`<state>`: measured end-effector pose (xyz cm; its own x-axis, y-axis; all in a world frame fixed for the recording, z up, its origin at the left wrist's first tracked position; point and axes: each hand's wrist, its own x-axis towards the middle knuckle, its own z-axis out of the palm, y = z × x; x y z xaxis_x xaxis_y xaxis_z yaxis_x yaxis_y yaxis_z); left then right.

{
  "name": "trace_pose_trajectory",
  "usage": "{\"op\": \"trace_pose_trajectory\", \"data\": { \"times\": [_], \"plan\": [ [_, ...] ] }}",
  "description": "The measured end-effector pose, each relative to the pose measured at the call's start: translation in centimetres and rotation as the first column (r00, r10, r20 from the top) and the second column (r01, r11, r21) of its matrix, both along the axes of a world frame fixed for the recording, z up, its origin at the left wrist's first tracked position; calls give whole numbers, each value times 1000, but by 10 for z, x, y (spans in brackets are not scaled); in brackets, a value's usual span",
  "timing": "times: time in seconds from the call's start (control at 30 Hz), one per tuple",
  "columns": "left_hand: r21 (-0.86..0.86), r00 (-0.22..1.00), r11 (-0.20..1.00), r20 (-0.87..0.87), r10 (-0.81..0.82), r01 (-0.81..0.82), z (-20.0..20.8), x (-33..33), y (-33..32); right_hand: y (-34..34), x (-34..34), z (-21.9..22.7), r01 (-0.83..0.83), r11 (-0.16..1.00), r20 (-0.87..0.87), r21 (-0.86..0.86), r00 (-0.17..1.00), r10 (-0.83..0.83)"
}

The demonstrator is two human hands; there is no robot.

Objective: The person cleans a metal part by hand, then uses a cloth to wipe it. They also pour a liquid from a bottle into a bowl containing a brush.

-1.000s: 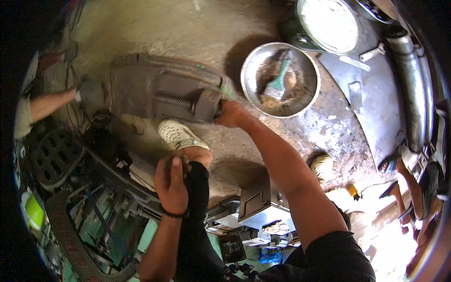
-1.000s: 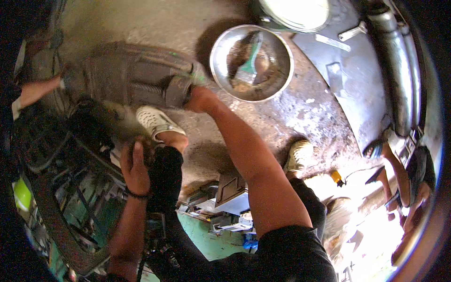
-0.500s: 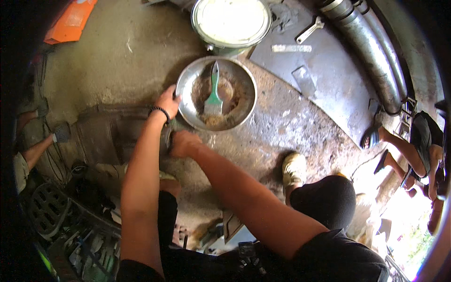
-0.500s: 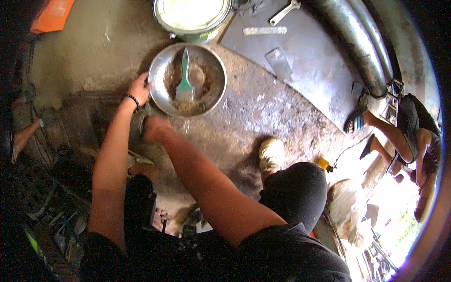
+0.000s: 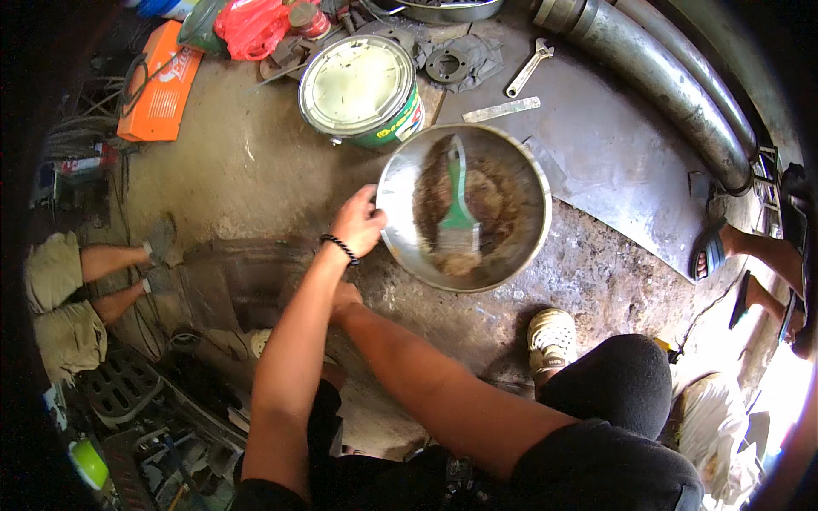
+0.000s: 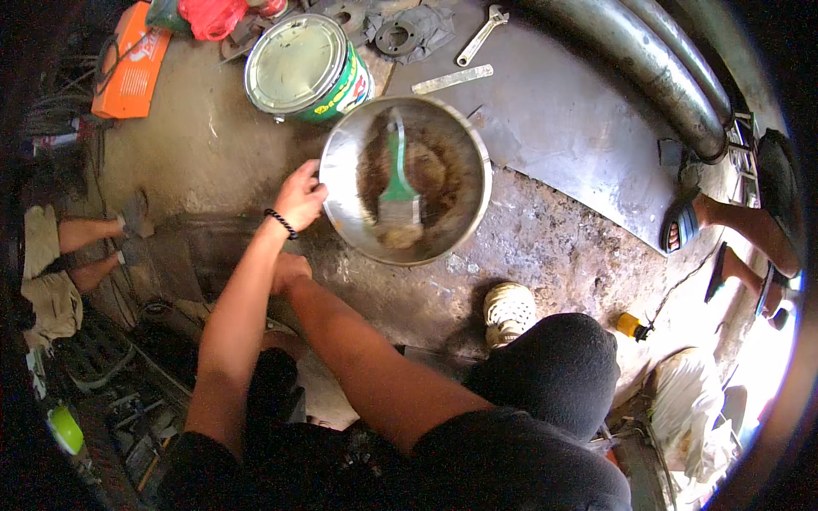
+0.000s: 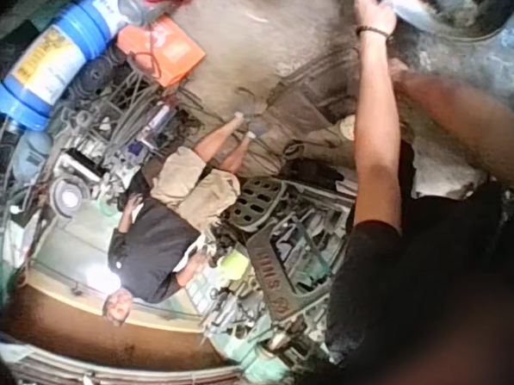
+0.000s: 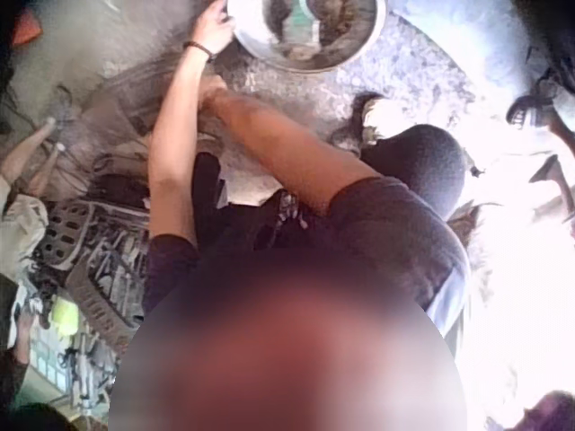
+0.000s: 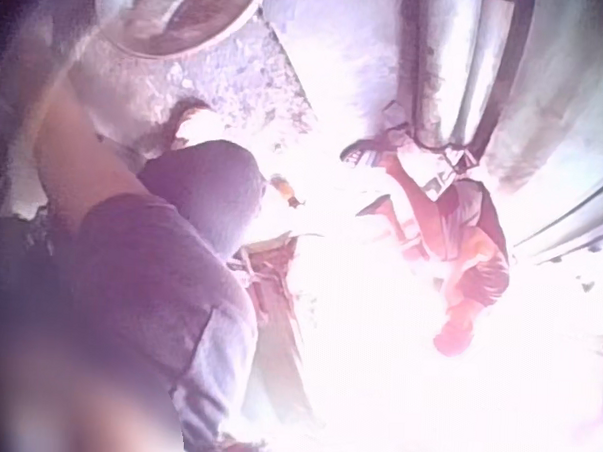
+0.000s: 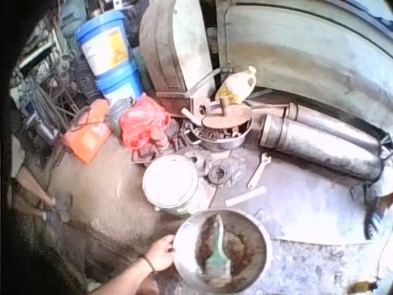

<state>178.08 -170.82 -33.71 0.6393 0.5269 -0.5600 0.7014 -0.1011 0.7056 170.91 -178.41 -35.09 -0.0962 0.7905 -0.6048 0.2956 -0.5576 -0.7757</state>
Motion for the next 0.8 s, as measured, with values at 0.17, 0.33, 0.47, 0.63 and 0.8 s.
{"op": "trace_pose_trajectory", "data": {
  "times": [0.17,0.33,0.47,0.63,0.8],
  "plan": [
    [67,997,998,76,-2,-3,-12,90,-25,-5,3,-6,23,1000,-52,19,998,-22],
    [249,992,968,115,-51,20,-47,150,-33,-6,6,-6,24,1000,-66,10,998,-23],
    [191,997,981,80,7,-22,-53,176,-54,-5,3,-11,17,1000,-69,10,997,-16],
    [164,996,984,55,63,-72,-27,165,-67,-5,-2,-18,-48,998,-46,41,998,50],
    [163,980,967,14,-200,195,95,64,-68,-1,4,-14,-135,991,32,21,990,134]
  ]
}}
